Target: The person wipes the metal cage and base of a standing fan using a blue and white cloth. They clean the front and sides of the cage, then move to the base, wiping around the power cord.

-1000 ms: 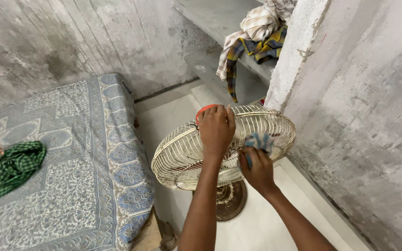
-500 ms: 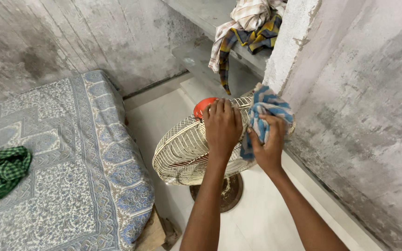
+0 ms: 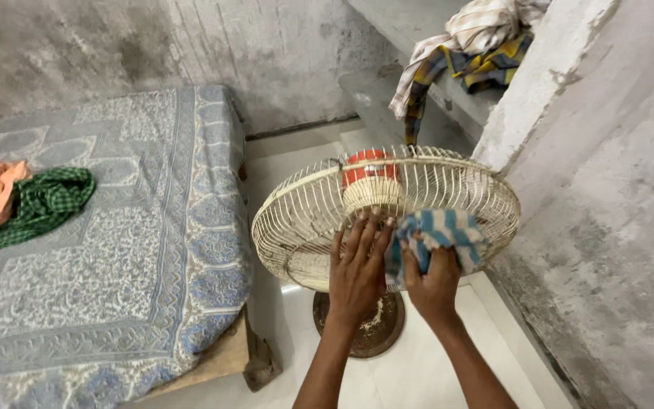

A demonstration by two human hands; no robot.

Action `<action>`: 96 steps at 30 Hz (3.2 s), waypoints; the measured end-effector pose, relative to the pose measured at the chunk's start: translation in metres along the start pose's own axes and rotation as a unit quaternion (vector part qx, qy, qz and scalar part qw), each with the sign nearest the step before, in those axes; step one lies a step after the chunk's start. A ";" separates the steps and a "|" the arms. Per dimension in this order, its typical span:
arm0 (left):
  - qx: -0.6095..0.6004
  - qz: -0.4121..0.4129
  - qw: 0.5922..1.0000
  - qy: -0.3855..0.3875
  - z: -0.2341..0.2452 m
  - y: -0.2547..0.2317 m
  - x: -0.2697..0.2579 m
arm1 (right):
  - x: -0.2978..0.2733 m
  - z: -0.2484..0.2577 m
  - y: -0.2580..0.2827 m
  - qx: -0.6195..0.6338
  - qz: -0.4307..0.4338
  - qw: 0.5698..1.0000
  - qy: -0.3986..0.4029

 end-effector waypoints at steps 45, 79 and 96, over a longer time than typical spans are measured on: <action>-0.511 0.293 0.807 0.036 -0.787 0.223 -0.289 | -0.316 -0.486 -0.483 0.081 -0.131 0.976 0.154; -0.168 0.321 0.929 0.075 -0.801 0.289 -0.472 | -0.508 -0.654 -0.441 -0.170 0.112 0.869 0.451; -0.234 0.349 0.904 0.073 -0.806 0.289 -0.473 | -0.478 -0.687 -0.446 -0.123 0.119 0.876 0.452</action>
Point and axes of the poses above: each hand's wrist, its own x-axis towards the middle knuckle, its own z-axis out of the back of the hand, y = z × x, the point moved 10 cm from there along x, towards the middle knuckle, and after that the axes turned 11 degrees about y, right-handed, at the moved point
